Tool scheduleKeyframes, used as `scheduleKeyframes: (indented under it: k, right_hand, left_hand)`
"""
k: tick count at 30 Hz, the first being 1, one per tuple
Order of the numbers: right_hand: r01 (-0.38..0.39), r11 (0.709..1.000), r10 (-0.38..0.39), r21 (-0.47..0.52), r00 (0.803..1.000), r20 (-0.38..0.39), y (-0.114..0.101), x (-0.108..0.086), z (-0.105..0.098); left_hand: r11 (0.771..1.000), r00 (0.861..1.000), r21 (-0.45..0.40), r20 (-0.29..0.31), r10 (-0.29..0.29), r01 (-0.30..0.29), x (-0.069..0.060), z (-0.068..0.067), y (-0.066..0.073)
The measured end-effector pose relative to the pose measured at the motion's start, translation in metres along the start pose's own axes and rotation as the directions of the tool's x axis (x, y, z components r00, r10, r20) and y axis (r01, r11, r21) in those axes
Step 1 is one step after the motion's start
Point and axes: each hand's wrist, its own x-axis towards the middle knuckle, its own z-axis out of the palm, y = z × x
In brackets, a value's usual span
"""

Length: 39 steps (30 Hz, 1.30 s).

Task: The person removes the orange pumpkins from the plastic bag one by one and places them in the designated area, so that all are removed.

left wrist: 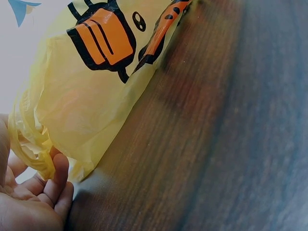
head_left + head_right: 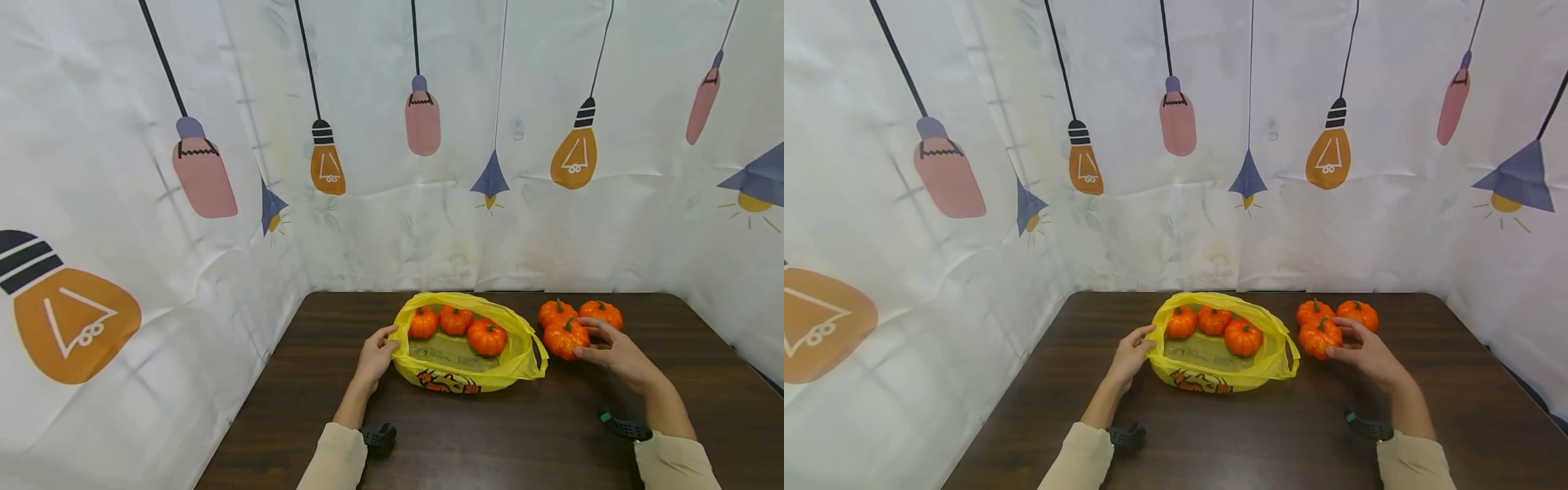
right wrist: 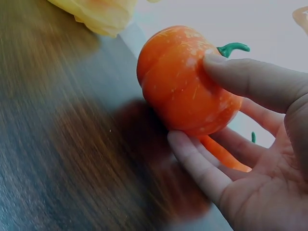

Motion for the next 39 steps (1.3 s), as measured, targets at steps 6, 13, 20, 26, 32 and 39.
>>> scheduleKeyframes:
  k: [6, 13, 20, 26, 32, 39]
  right_hand:
    - [-0.020, 0.999, 0.019, -0.043, 1.000, -0.011, 0.004, -0.001, -0.001]
    - [-0.033, 0.993, 0.029, -0.116, 0.999, -0.033, 0.007, -0.002, 0.000]
    - [-0.051, 0.992, 0.047, -0.118, 0.998, -0.042, 0.009, -0.002, 0.000]
    - [-0.059, 0.992, 0.055, -0.108, 0.998, -0.040, 0.013, -0.001, 0.000]
    - [-0.076, 0.993, 0.074, -0.086, 0.997, -0.029, 0.017, 0.000, 0.001]
    - [-0.101, 0.992, 0.101, -0.074, 0.995, -0.015, 0.016, 0.000, 0.002]
  left_hand:
    - [1.000, 1.000, -0.002, -0.002, -0.007, 0.007, 0.000, 0.000, 0.001]
    - [1.000, 1.000, 0.000, 0.002, -0.006, 0.006, 0.000, 0.001, 0.002]
    - [1.000, 1.000, 0.000, -0.007, -0.005, 0.005, 0.000, 0.000, 0.001]
    - [1.000, 1.000, 0.002, -0.009, -0.009, 0.009, 0.000, 0.001, 0.001]
    - [1.000, 1.000, 0.003, -0.003, -0.003, 0.003, 0.000, 0.001, 0.000]
    - [1.000, 1.000, 0.005, 0.002, -0.009, 0.009, 0.000, 0.001, 0.002]
